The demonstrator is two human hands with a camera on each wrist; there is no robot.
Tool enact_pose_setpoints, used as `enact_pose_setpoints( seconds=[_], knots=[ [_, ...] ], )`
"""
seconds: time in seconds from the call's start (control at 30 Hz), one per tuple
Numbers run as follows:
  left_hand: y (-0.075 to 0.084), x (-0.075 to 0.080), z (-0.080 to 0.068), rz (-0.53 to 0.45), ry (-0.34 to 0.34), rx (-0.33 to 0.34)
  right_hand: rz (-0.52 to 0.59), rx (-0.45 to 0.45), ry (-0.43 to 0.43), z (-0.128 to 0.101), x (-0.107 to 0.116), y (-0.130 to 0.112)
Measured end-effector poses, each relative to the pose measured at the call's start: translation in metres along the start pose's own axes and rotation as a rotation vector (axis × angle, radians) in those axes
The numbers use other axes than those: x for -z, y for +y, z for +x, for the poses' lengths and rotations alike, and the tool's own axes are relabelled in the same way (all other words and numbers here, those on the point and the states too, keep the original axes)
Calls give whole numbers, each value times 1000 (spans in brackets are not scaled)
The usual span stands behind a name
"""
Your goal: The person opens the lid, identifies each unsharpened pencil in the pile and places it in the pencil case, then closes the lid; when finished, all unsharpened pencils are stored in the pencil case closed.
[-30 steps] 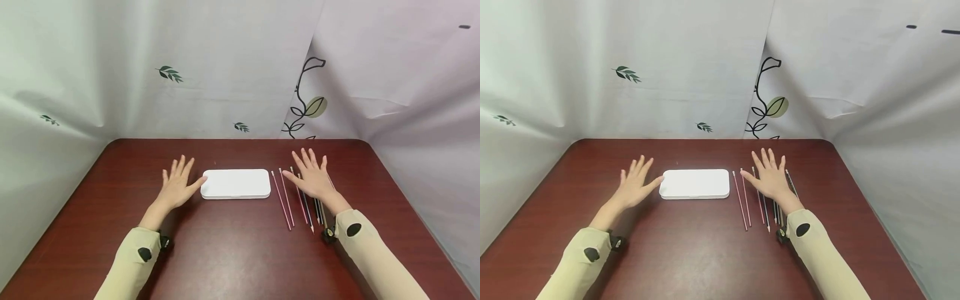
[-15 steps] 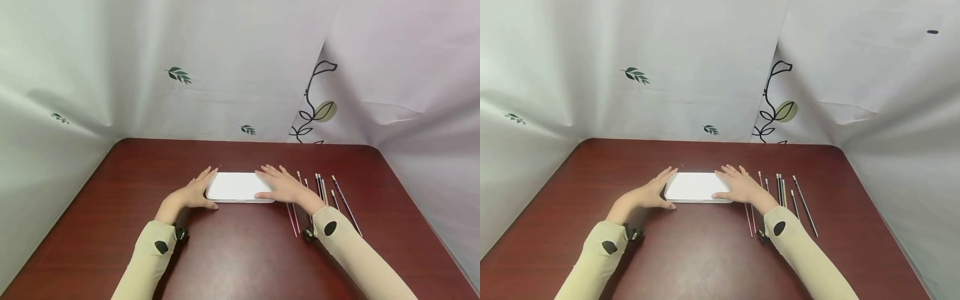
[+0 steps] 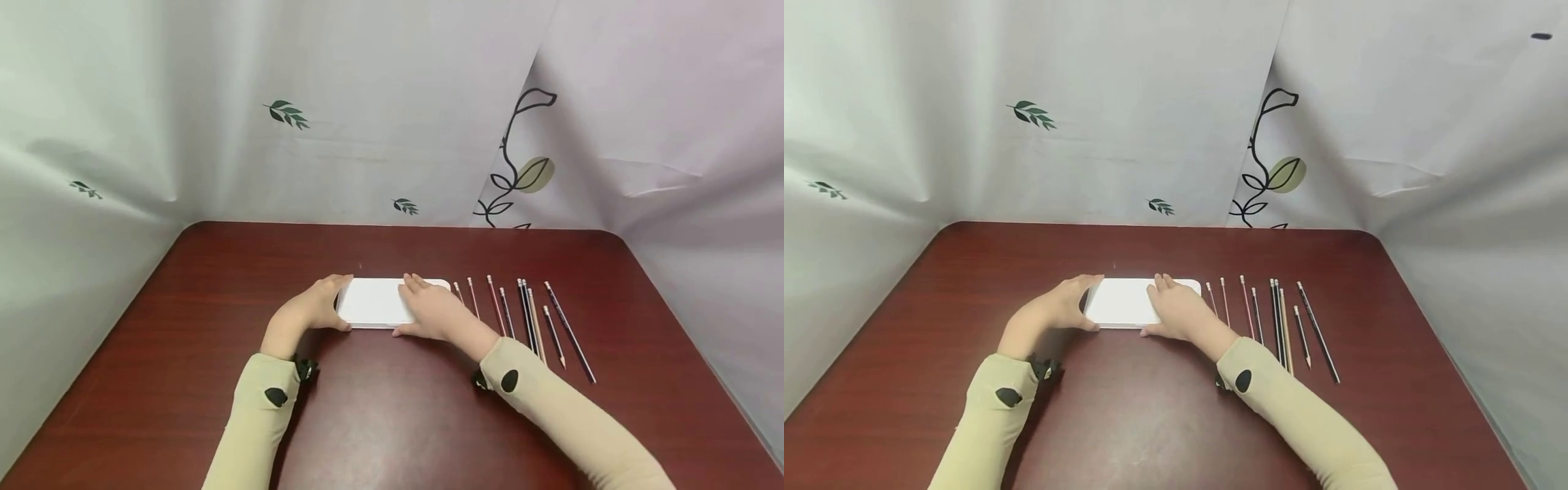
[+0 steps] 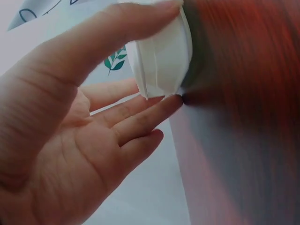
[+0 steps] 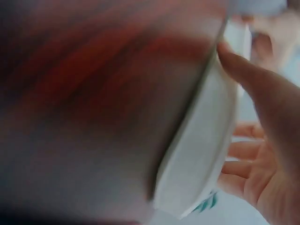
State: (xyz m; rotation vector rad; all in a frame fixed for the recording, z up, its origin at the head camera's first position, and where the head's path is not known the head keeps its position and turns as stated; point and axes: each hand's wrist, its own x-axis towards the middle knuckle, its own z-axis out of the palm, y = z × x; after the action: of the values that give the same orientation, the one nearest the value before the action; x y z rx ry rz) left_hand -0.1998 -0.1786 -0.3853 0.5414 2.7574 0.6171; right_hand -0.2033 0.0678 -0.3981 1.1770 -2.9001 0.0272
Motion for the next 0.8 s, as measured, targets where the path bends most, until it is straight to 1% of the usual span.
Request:
enact_pose_setpoints(
  seconds=[0.07,0.1,0.2,0.3,0.4,0.5,0.63,0.8],
  knots=[
    [-1,2,-1,17,1,-8,-75,38,8,3,1,-4],
    [-1,2,-1,24,-1,-10,-92,45,5,3,1,-5],
    [-1,2,-3,49,-14,-1,-105,49,-8,3,3,-7],
    [3,0,-1,88,-20,-4,-117,61,-25,1,5,-7],
    [7,-2,-1,134,-18,-9,-180,93,-33,1,7,-8],
    [9,-2,-1,161,-23,7,-263,128,-50,4,8,-10],
    [9,-1,-2,166,-29,10,-354,208,-42,7,12,-9],
    [6,-1,1,171,-32,-17,-447,315,14,9,9,-2]
  ],
)
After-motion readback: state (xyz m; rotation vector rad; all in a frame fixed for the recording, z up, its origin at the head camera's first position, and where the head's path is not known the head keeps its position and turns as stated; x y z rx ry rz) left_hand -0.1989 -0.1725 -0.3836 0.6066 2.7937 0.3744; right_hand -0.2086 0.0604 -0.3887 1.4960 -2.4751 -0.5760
